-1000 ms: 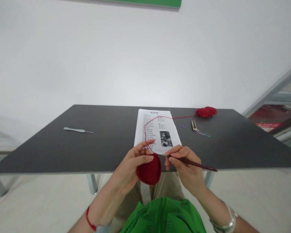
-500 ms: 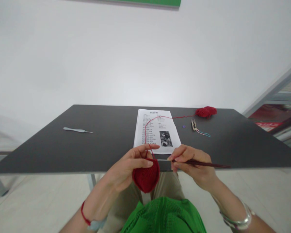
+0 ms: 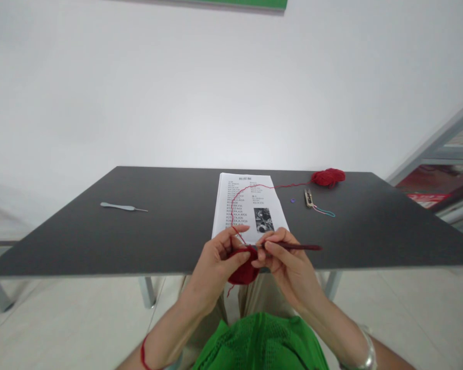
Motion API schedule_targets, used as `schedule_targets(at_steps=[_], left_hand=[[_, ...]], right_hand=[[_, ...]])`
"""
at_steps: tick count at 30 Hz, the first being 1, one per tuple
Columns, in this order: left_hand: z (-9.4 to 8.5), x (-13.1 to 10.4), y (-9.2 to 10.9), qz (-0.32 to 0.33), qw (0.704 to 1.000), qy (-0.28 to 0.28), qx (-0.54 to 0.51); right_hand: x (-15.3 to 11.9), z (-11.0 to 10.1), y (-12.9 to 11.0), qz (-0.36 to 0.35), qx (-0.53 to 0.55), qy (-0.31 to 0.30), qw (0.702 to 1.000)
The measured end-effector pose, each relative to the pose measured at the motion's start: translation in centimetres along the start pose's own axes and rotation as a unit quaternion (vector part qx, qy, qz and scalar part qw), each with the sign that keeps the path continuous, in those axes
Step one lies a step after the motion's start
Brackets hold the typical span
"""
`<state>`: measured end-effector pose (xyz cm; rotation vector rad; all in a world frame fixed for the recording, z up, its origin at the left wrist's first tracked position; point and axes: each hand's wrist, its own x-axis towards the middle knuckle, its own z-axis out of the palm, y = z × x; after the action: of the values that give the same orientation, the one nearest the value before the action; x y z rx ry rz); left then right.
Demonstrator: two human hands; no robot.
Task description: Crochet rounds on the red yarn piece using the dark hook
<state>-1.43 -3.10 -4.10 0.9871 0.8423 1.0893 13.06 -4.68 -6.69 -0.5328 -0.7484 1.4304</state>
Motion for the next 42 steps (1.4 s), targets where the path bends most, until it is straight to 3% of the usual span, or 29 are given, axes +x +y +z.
schedule_targets(at_steps=[4, 8, 12, 22, 28, 30, 34, 37, 40, 42], left_hand=[[0.0, -0.2, -0.1, -0.031, 0.999, -0.008, -0.037], [-0.3, -0.2, 0.6, -0.029, 0.999, -0.013, -0.024], [-0.2, -0.3, 0.9, -0.004, 1.0, 0.004, 0.006], [0.1, -0.4, 0.9, -0.003, 1.0, 0.02, 0.014], [0.3, -0.4, 0.9, -0.009, 1.0, 0.023, 0.016], [0.4, -0.4, 0.8, -0.003, 0.999, 0.029, 0.024], [0.7, -0.4, 0.5, 0.012, 0.998, 0.04, 0.051], [0.9, -0.6, 0.2, 0.02, 0.996, 0.039, 0.081], [0.9, -0.8, 0.0, 0.021, 0.995, 0.037, 0.087], [0.8, -0.8, 0.0, 0.004, 0.998, 0.031, 0.052]], right_hand=[[-0.4, 0.6, 0.2, -0.042, -0.002, 0.023, 0.999], [-0.1, 0.3, -0.7, -0.022, -0.004, -0.02, 1.0], [0.1, -0.6, -1.4, -0.056, -0.061, -0.063, 0.995], [-0.8, -0.6, -1.7, -0.234, -0.252, -0.085, 0.935], [-1.0, -0.7, -1.5, -0.269, -0.302, -0.086, 0.911], [-1.2, -0.5, -1.6, -0.295, -0.347, -0.08, 0.887], [-1.9, 0.0, -1.4, -0.371, -0.468, -0.078, 0.798], [-2.1, 0.0, -0.9, -0.4, -0.519, -0.081, 0.751], [-1.5, -0.6, -0.7, -0.439, -0.551, -0.122, 0.699], [-0.9, -1.2, -0.9, -0.484, -0.565, -0.17, 0.646]])
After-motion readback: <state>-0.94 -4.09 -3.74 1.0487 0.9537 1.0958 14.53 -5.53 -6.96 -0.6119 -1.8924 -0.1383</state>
